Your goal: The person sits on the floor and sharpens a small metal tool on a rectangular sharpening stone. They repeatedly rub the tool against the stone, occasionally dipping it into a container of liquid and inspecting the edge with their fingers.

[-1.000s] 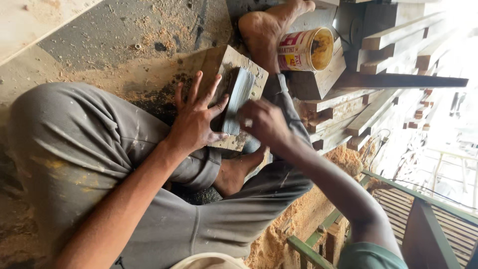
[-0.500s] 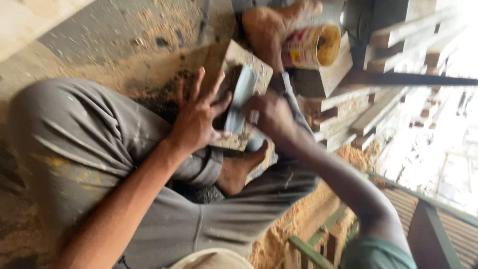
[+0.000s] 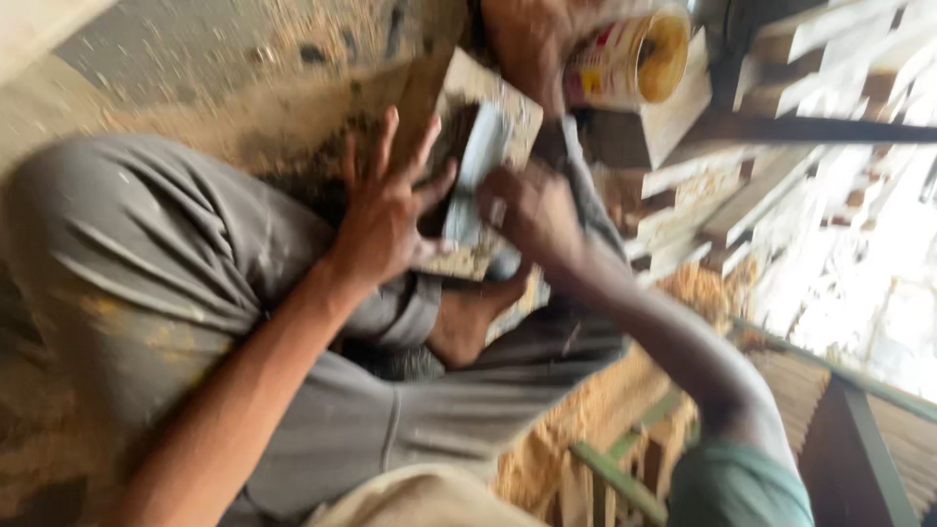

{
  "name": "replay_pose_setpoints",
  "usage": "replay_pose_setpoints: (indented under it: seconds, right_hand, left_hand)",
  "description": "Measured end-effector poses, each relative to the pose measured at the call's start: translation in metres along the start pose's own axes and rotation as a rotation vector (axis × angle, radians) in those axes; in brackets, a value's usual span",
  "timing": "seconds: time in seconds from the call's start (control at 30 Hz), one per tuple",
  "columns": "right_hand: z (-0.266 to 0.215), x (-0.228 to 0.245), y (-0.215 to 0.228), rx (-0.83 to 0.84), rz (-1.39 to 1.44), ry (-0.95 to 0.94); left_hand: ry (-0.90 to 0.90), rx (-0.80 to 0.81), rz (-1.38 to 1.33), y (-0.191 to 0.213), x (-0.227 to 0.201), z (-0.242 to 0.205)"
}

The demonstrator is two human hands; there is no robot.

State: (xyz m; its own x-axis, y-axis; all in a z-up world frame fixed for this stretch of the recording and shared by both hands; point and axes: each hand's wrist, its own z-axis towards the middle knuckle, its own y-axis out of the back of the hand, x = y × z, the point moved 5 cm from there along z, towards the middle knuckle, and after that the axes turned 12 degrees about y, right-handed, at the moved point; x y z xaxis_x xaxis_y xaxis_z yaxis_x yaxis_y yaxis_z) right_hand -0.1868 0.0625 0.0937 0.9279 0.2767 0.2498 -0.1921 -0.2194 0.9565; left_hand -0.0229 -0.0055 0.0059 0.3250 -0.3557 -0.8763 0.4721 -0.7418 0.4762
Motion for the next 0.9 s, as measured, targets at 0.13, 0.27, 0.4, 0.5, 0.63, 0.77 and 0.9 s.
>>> replay_pose_setpoints:
  seconds: [0.13,0.27,0.4,0.5,0.63,0.77,0.9]
  right_hand:
    - [0.016,-0.017,0.017,-0.094,-0.014,-0.076]
    - [0.005,0.028,0.01,-0.041,0.095,-0.022]
    - [0.002,-0.039,0.01,0.009,0.156,-0.444]
    - [0.008,-0.008,0.003,0.105,-0.059,-0.026]
    - [0.022,-0.002,0.022,-0.059,0.047,0.0]
    - [0.015,0.012,0.013,0.028,0.003,0.055]
    - [0.016,-0.021,0.022,0.061,-0.036,-0.187]
  left_hand:
    - [0.026,0.05,-0.021,0.004,0.0,0.019]
    - [0.013,-0.018,-0.052,0.007,0.005,0.017]
    - [-0.007,-0.019,-0.057,-0.002,0.006,0.02]
    - [-0.036,-0.071,0.045,-0.003,0.005,0.003]
    - [-0.019,0.002,-0.057,0.0,0.0,0.017]
    - [-0.012,-0.019,-0.021,0.008,0.002,0.02]
    - [-0.03,-0.046,-0.019,0.012,0.001,0.024]
